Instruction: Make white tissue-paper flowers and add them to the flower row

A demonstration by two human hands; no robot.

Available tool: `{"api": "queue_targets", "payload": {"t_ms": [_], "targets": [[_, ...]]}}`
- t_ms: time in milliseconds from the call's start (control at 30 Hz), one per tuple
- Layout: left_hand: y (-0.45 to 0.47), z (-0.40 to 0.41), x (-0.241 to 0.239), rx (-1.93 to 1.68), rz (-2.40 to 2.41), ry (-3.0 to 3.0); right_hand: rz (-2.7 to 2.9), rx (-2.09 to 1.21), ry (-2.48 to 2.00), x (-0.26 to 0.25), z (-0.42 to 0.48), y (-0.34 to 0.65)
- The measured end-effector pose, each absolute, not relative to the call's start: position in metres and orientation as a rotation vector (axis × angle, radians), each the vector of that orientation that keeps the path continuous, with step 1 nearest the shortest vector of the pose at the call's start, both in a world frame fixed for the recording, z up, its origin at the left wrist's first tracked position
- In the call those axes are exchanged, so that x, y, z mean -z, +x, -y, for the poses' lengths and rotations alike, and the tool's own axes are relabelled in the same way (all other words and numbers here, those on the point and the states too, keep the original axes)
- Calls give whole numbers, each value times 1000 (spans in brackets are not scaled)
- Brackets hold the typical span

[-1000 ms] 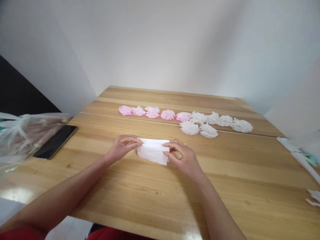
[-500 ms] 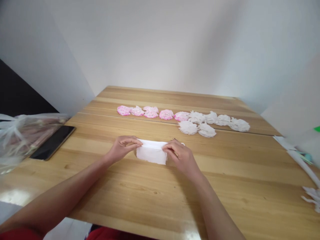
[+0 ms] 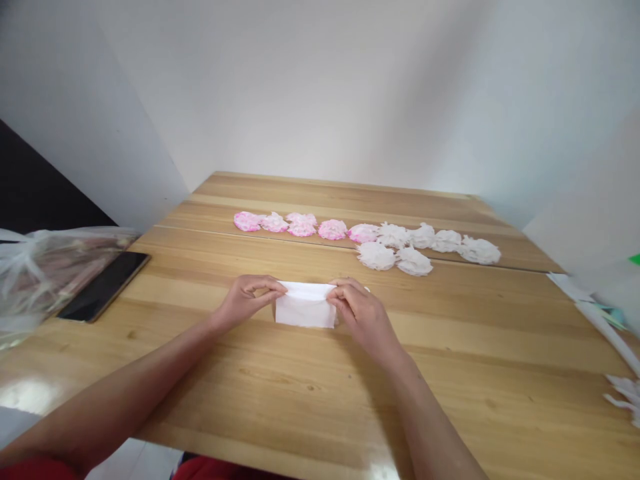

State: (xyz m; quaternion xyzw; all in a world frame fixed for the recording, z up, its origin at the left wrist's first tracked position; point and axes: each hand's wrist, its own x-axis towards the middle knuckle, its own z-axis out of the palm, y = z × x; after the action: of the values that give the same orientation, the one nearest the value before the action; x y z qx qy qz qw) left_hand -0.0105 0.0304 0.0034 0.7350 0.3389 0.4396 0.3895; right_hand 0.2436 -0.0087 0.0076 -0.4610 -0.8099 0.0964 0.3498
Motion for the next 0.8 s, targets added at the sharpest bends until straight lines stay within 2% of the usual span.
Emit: {"api": "queue_targets", "payload": {"t_ms": [800], "targets": [[-10,-31,-1,-1070,-986,1881,2046,-252,-1320,-11,13,241]]}}
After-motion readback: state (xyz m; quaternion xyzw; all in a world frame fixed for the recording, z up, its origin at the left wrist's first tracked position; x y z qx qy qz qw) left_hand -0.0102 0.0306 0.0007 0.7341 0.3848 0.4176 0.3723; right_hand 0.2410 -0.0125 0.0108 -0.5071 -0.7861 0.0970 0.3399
